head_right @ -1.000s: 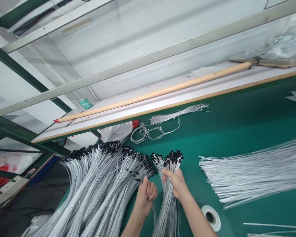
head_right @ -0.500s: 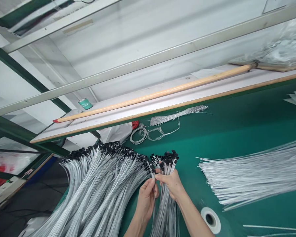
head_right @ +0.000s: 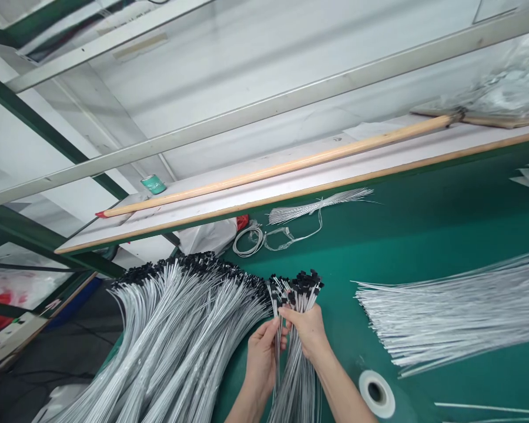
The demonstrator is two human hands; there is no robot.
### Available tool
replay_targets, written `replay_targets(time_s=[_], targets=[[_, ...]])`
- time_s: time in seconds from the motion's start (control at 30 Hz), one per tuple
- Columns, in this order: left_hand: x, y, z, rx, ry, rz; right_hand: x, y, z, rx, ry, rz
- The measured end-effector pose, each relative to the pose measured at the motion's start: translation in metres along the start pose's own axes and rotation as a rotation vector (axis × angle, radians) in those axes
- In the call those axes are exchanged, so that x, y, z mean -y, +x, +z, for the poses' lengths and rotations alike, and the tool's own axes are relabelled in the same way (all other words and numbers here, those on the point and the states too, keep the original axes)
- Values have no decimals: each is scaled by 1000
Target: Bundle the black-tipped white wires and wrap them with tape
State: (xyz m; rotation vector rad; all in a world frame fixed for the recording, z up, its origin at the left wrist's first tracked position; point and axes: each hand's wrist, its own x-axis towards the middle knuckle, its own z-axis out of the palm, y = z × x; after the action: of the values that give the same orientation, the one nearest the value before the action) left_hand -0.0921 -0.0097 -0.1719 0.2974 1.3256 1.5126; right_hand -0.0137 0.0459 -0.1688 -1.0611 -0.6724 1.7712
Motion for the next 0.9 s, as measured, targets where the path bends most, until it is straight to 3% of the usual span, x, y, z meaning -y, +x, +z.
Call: replay_targets(time_s=[0.2,0.4,0.53,0.9], targets=[[0,-5,-2,-42,69,-16,-3,1,-14,-47,33,2],[-7,-4,-6,-90,11,-63,3,-2,-27,69,107,66],[-9,-4,-2,-89,4,-79,3,-2,-22,129,107,-19],[-6,-7,5,-67,8,-81,7,-5,3,11,28,25]])
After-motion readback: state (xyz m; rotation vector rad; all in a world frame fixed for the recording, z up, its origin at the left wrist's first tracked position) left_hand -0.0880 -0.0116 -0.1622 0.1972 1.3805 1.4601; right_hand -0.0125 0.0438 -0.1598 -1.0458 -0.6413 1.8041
